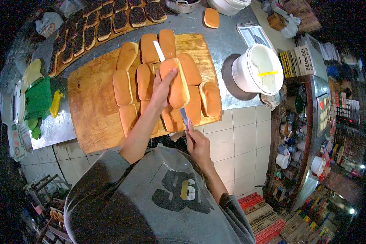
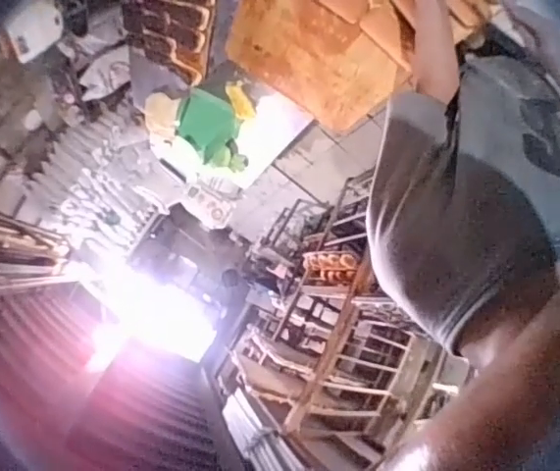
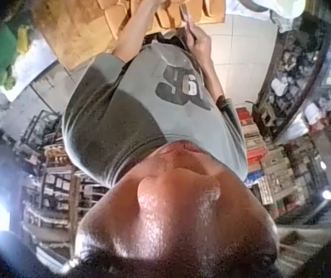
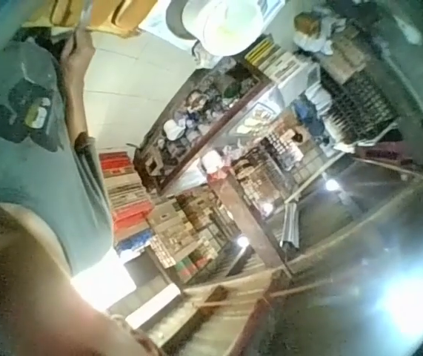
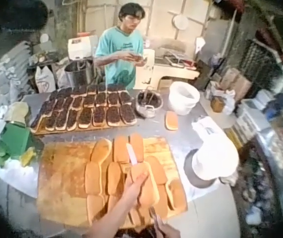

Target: Cutting bread rolls and spreading cream filling inside them on a bakery workbench.

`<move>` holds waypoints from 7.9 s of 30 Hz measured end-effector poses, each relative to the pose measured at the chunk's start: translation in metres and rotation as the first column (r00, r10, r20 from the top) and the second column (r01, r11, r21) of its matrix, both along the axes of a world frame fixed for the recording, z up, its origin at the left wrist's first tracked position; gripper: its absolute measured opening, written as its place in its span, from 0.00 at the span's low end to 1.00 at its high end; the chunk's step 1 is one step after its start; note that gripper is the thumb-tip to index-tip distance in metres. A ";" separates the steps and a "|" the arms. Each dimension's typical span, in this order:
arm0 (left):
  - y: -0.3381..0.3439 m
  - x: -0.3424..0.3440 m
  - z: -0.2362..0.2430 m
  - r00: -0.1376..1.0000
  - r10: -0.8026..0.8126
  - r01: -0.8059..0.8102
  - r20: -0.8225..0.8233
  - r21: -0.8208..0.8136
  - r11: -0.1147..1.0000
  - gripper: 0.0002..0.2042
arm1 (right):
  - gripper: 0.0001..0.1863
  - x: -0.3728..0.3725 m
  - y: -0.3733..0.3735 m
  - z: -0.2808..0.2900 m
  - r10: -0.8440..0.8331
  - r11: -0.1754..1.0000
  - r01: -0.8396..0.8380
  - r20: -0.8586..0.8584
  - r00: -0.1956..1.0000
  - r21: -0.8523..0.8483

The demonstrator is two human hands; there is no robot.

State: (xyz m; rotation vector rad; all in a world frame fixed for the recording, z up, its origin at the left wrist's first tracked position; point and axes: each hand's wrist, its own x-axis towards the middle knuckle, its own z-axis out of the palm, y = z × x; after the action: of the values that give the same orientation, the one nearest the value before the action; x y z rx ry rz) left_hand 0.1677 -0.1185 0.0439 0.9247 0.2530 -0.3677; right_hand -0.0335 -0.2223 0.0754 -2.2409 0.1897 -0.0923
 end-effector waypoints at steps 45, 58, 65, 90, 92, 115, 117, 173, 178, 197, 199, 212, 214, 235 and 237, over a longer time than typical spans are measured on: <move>-0.008 0.089 -0.042 0.956 -0.163 0.121 0.243 0.178 0.977 0.23 | 0.19 -0.067 -0.193 0.017 -0.108 0.980 0.131 -0.155 0.982 0.148; 0.038 0.012 -0.002 0.994 0.036 -0.095 -0.104 -0.650 0.754 0.26 | 0.27 0.014 -0.035 0.044 0.002 0.927 0.028 -0.078 0.997 0.374; 0.065 -0.023 0.002 0.990 0.126 -0.139 -0.061 -0.307 0.942 0.27 | 0.28 0.048 0.029 0.067 0.016 0.984 -0.018 0.012 1.000 0.175; 0.010 -0.030 -0.008 0.981 -0.153 0.158 -0.115 0.032 0.987 0.31 | 0.14 -0.002 0.017 0.020 -0.119 0.988 0.129 -0.103 0.988 0.090; 0.003 -0.016 -0.025 0.992 -0.125 0.125 -0.012 0.038 0.991 0.23 | 0.21 -0.008 0.015 0.033 -0.131 0.989 0.134 -0.061 0.990 0.064; -0.140 0.007 0.010 0.978 -0.207 0.205 -0.036 -0.048 0.978 0.20 | 0.20 0.000 -0.132 0.016 -0.078 0.974 0.101 -0.117 0.990 0.201; -0.152 0.016 0.016 0.987 -0.158 0.158 -0.025 0.009 0.987 0.21 | 0.23 0.000 -0.142 0.007 -0.073 0.964 0.082 -0.044 0.996 0.254; 0.103 0.045 0.025 0.938 0.332 -0.303 0.102 -0.227 0.926 0.29 | 0.30 0.106 0.061 0.034 0.223 0.971 -0.209 0.123 0.967 -0.115; 0.112 0.053 0.027 0.920 0.336 -0.321 0.199 -0.106 0.941 0.35 | 0.29 0.020 0.049 -0.006 0.212 0.975 -0.204 0.101 0.972 -0.087; 0.031 -0.008 0.001 0.986 0.094 -0.089 0.139 -0.043 0.995 0.33 | 0.27 0.023 0.027 0.002 0.076 0.997 -0.075 -0.018 0.997 0.031; 0.018 -0.008 0.001 0.995 0.049 -0.049 0.083 -0.001 0.999 0.34 | 0.28 0.036 0.019 0.000 0.081 0.997 -0.081 -0.007 0.997 0.002; -0.040 0.082 -0.003 0.989 0.145 -0.143 -0.031 0.067 0.988 0.32 | 0.27 -0.033 -0.108 0.019 0.124 0.988 -0.105 -0.179 0.976 0.112; -0.047 0.106 0.010 0.984 0.174 -0.165 -0.030 0.203 0.965 0.32 | 0.27 -0.047 -0.137 0.021 0.119 0.992 -0.104 -0.226 0.967 0.077; 0.044 0.186 -0.069 0.977 -0.154 -0.135 0.149 0.986 0.096 0.41 | 0.23 0.004 -0.219 0.000 0.110 0.970 -0.035 -0.307 0.945 0.240; 0.047 0.178 -0.067 0.976 -0.104 -0.168 0.191 0.966 0.194 0.38 | 0.25 0.026 -0.204 -0.014 0.163 0.966 -0.128 -0.143 0.976 0.224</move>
State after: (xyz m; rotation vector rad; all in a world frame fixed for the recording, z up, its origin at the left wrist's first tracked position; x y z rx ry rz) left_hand 0.3460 -0.0720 -0.0230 2.2927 0.3031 0.0197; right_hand -0.0077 -0.4264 0.0609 -2.0395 0.1143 0.1810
